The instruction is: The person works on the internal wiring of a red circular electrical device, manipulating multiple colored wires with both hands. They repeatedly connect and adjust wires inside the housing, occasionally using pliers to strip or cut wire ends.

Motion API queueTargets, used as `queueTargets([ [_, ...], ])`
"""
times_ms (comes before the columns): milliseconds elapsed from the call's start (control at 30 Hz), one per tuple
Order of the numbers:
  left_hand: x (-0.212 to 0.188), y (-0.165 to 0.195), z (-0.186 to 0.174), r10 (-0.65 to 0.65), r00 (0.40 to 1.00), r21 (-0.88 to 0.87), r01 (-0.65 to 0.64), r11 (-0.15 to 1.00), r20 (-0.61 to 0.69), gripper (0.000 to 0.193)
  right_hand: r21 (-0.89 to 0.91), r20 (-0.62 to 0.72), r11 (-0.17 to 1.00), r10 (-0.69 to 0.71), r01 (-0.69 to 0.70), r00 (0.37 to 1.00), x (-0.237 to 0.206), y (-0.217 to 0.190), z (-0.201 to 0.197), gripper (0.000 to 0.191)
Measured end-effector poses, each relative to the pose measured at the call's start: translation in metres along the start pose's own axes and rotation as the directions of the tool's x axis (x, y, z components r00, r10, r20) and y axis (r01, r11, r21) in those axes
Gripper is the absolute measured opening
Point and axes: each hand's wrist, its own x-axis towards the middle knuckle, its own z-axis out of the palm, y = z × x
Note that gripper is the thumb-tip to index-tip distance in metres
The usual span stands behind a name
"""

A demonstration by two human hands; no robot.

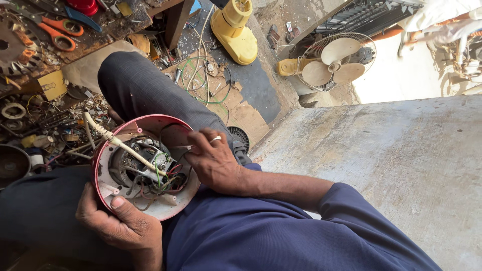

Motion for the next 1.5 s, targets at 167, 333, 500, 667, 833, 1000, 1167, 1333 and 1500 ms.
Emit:
queueTargets([
  [167,0.004,0.002,-0.001,0.023,1.000,0.020,-0.023,1.000,-0.005,0.048,0.112,-0.053,0.993,0.039,-0.033,0.998,0.006,-0.001,0.014,0.012],
  [333,0.005,-0.007,0.003,-0.051,0.997,-0.088,0.046,0.995,-0.059,0.049,0.025,-0.186,0.999,-0.017,0.023,0.982,0.021,0.005,0.035,0.051],
  [500,-0.002,-0.016,-0.004,-0.038,0.998,-0.013,0.037,0.999,-0.047,0.041,-0.006,-0.181,0.986,-0.163,0.164,0.970,0.027,0.019,0.042,0.034],
  [667,-0.002,-0.021,-0.007,-0.014,0.997,-0.029,0.012,1.000,-0.071,0.040,-0.062,-0.086,0.975,-0.219,0.214,0.972,0.024,0.019,0.022,0.028],
  [833,-0.009,-0.023,-0.008,-0.024,0.998,-0.050,0.021,0.999,-0.050,0.040,-0.061,0.024,0.985,-0.160,0.161,0.987,0.024,0.018,0.018,0.006],
  [1000,-0.010,-0.024,-0.008,-0.057,0.997,0.018,0.058,0.998,-0.049,0.039,0.062,-0.102,0.973,-0.213,0.220,0.972,0.021,0.015,0.029,0.024],
  [1167,-0.011,-0.028,-0.010,-0.059,0.992,-0.006,0.059,0.998,-0.110,0.041,0.177,0.003,0.971,-0.163,0.160,0.987,0.024,0.010,0.032,0.024],
  [1333,-0.016,-0.035,-0.008,-0.066,0.987,-0.016,0.064,0.998,-0.147,0.040,0.052,0.047,0.974,-0.223,0.221,0.974,0.018,0.012,0.025,0.022],
  [1500,-0.021,-0.039,0.000,-0.017,0.973,-0.033,0.010,0.999,-0.228,0.039,-0.044,0.093,0.972,-0.226,0.231,0.970,0.012,0.018,0.027,0.022],
])
